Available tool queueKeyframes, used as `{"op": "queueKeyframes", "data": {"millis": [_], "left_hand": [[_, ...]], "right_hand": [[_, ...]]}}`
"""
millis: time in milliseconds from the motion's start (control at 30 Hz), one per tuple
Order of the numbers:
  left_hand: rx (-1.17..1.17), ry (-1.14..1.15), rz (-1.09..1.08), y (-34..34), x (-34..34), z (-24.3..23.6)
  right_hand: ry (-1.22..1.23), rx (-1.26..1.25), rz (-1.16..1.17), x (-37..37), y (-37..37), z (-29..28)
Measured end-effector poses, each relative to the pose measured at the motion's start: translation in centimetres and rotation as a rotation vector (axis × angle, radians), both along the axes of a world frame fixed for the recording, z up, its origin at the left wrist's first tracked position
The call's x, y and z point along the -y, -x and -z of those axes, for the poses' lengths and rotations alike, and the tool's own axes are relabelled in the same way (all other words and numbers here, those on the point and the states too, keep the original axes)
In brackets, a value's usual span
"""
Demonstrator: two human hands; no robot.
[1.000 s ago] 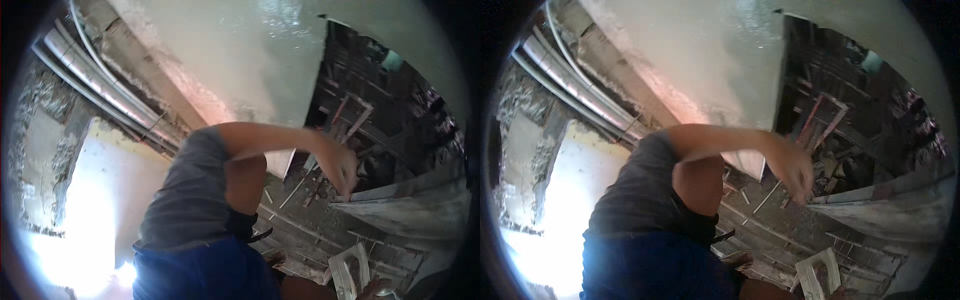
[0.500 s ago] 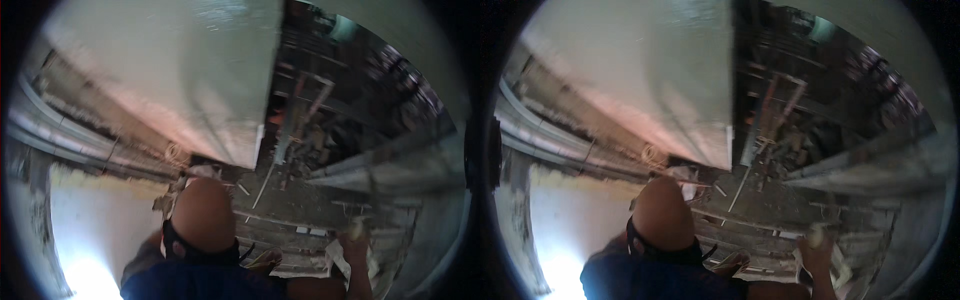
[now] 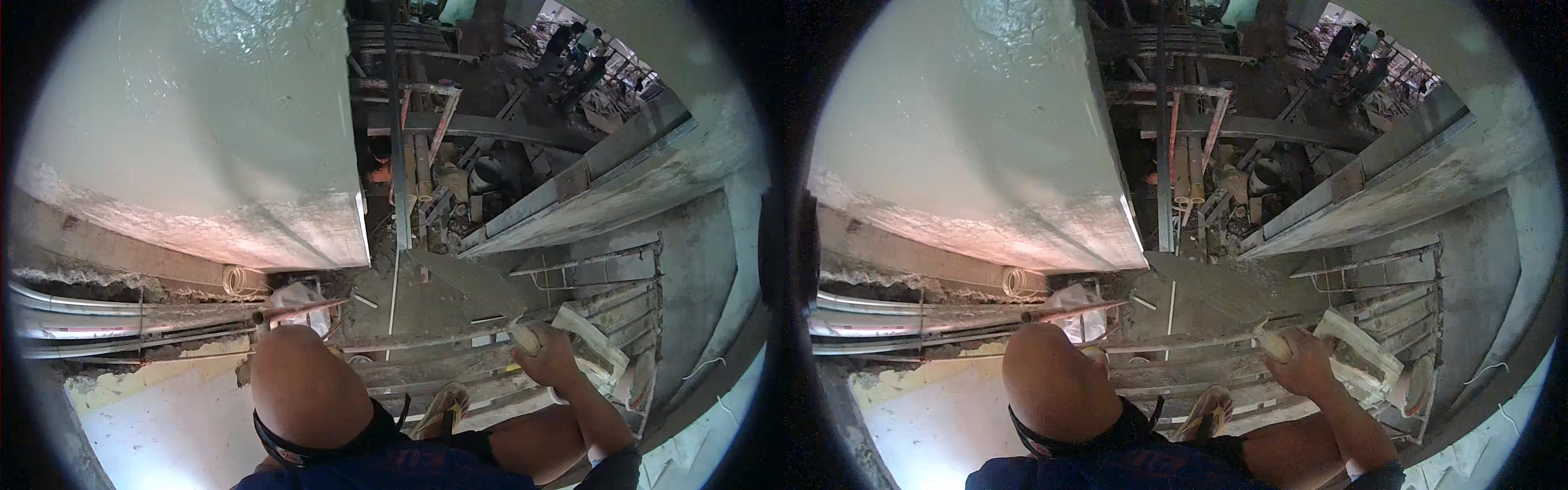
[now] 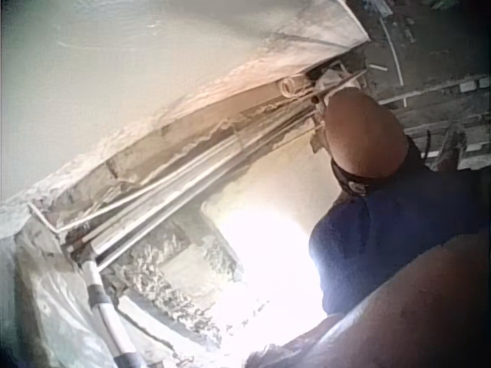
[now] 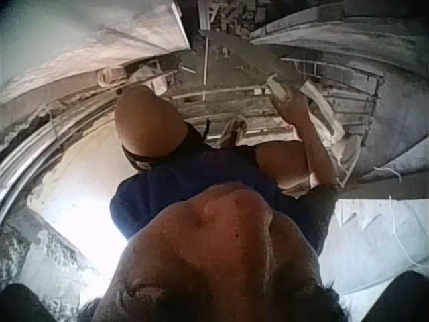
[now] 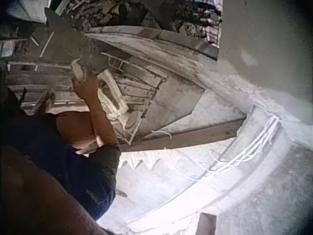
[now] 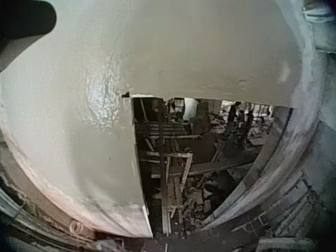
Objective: Applying and smoothing plaster onto a wall surface using a trowel.
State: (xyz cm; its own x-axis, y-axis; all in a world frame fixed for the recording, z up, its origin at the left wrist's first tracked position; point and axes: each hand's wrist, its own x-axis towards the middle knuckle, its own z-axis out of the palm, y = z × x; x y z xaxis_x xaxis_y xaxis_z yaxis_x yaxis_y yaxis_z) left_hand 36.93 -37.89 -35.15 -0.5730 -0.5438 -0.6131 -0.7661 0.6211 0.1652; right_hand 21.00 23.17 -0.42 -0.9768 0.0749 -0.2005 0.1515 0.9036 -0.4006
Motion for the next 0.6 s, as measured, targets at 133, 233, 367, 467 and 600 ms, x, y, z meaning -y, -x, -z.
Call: {"op": "queueKeyframes", "data": {"millis": [133,233,367,467,600], "left_hand": [[0.002,0.007,-0.029,-2.1,0.5,0.7],[0.002,0.014,-0.06,-4.9,1.1,1.1],[-0.022,0.012,-0.062,-8.3,1.6,1.2],[-0.058,-0.019,-0.017,-7.8,1.1,2.9],[-0.042,-0.005,-0.079,-5.0,0.3,-3.1]], "right_hand": [[-0.039,0.133,-0.007,0.6,0.1,0.6],[-0.115,0.203,-0.076,0.9,0.8,2.2],[-0.218,0.1,-0.126,0.8,0.4,3.6],[-0.174,0.269,-0.109,2.0,1.2,2.5],[-0.267,0.027,-0.179,1.4,1.9,5.7]]}}
